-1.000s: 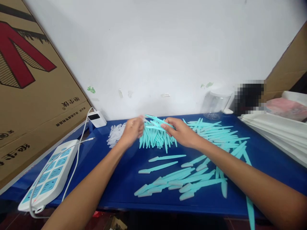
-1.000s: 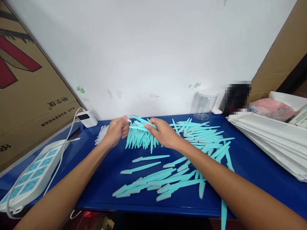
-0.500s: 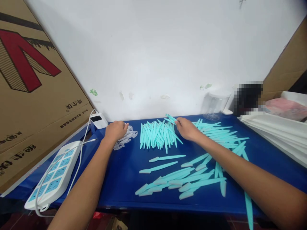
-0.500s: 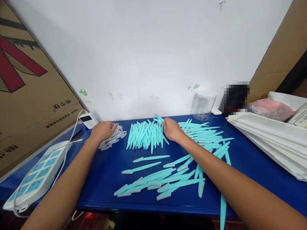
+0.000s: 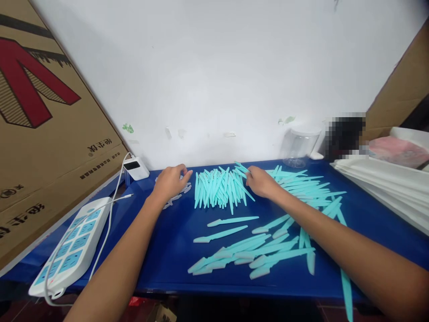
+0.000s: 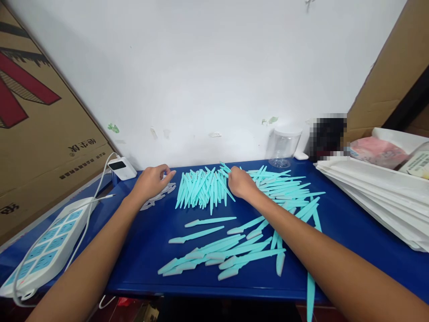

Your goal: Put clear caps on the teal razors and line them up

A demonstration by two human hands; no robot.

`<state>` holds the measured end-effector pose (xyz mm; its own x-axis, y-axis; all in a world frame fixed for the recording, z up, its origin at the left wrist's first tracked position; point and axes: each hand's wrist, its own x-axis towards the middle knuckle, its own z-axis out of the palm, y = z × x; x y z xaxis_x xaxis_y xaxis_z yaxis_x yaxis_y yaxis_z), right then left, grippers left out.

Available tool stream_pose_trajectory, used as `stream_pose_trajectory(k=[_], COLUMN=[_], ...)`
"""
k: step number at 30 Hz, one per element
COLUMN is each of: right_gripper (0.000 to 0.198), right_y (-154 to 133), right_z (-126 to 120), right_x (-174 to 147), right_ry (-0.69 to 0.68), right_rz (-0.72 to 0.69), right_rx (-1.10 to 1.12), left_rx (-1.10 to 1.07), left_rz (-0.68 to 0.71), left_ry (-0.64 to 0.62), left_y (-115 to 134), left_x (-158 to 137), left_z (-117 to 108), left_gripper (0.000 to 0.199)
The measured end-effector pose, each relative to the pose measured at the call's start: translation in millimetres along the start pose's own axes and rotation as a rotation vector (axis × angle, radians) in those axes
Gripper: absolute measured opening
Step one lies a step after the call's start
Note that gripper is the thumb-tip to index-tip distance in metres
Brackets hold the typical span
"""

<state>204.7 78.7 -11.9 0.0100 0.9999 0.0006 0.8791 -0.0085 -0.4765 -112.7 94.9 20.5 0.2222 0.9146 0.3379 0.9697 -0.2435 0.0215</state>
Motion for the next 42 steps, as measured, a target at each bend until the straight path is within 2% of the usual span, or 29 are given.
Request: stream_pose_trajectory(k=[4,8,19,25,27,30,32,36,38,42], right_gripper=[0.029,0.032,0.043,0.033,0.028,0.029,0.036,0.051,0.056,0.041], right_y=[0,-2,-10,-10,-13,-20,-26,-34,-35,-34], right_z=[2,2,-2,-3,-8,-17,-23,-25,-22,-15], right_x=[0,-3,-13,-16,-19,-27,-34,-47,-50,-53], right_ry=[-0.018,-0.024,-0.02,0.03,0.024,-0.082,-0.245,-0.599,-0.65,-0.714], right_rz=[0.016,0.005,-0.082,-0.101,-0.176,-0.429,-0.55,-0.592,-0.594,-0.609], right_rx=[-0.014,-0.053,-0.238,-0.302,-0.268,-0.038,0.113,0.119,0.075,0.071], left_rx=[-0.135,-0.162,-0.148,-0.183,-0.219,-0.251,-0.254,-0.243,-0.235,-0.229], left_rz=[0.19,0.245,0.251,0.265,0.28,0.297,0.297,0.299,0.303,0.307], left_ry=[-0.13,-0.212,-0.232,-0.193,-0.157,-0.091,-0.048,-0.005,-0.004,-0.009], left_y=[15,19,20,21,24,28,29,30,30,32], left_x=[-4,-8,-9,-9,-9,-9,-10,-10,-10,-10], left_z=[6,12,13,10,8,6,5,5,5,6], left_gripper=[0.058,0.062,0.06,0.057,0.056,0.056,0.055,0.054,0.055,0.055])
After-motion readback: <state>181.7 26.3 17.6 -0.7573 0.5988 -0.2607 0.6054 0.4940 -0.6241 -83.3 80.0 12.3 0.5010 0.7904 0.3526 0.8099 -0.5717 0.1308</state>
